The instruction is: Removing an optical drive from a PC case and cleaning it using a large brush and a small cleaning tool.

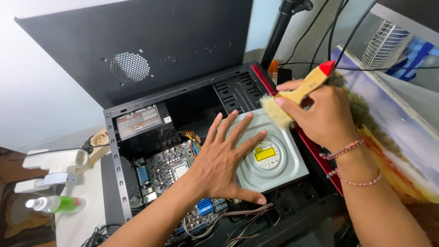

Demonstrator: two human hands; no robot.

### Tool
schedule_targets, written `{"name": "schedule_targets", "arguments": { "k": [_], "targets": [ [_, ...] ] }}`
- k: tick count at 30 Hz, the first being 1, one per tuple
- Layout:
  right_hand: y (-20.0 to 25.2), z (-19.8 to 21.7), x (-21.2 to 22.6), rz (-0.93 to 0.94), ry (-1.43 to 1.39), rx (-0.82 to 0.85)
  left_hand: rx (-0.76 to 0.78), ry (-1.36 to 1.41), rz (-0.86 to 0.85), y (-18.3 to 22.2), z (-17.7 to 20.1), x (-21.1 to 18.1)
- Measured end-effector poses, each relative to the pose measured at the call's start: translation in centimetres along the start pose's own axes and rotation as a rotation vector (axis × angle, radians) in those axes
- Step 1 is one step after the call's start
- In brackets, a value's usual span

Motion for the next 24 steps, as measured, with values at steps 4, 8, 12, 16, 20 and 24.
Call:
{"name": "schedule_targets", "arguments": {
  "k": [4, 8, 12, 16, 20, 24],
  "targets": [
    [-1.2, -2.0, -0.4, -0.041, -0.366, 0.140, 0.025, -0.007, 0.014, -0.2, -0.1, 0.0],
    [-1.1, -1.7, -2.1, -0.048, -0.067, -0.058, -0.010, -0.021, 0.045, 0.2, 0.0, 0.2],
    [-0.5, -2.0, -1.7, 0.046, -0.432, -0.039, -0.054, -0.009, 0.102, 0.4, 0.4, 0.5],
    [-0.3, -2.8, -2.5, 0.002, -0.238, -0.016, -0.045, 0.008, 0.130, 0.3, 0.4, 0.3],
    [-0.3, -2.0, -0.7, 0.084, -0.143, -0.064, -0.040, 0.029, 0.164, 0.4, 0.8, 0.3],
    [-0.4, -2.7, 0.1, 0.151, -0.124, -0.021, -0.025, 0.037, 0.184, 0.6, 0.6, 0.4]
  ]
}}
Point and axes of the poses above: each hand's wrist, its own y-axis away from the middle knuckle, its own z-axis out of the back of the hand, x = y × z, the point moved 9 cm from there along -y, towards the middle knuckle, and after that the axes turned 5 degrees about x, right-handed, at the moved point
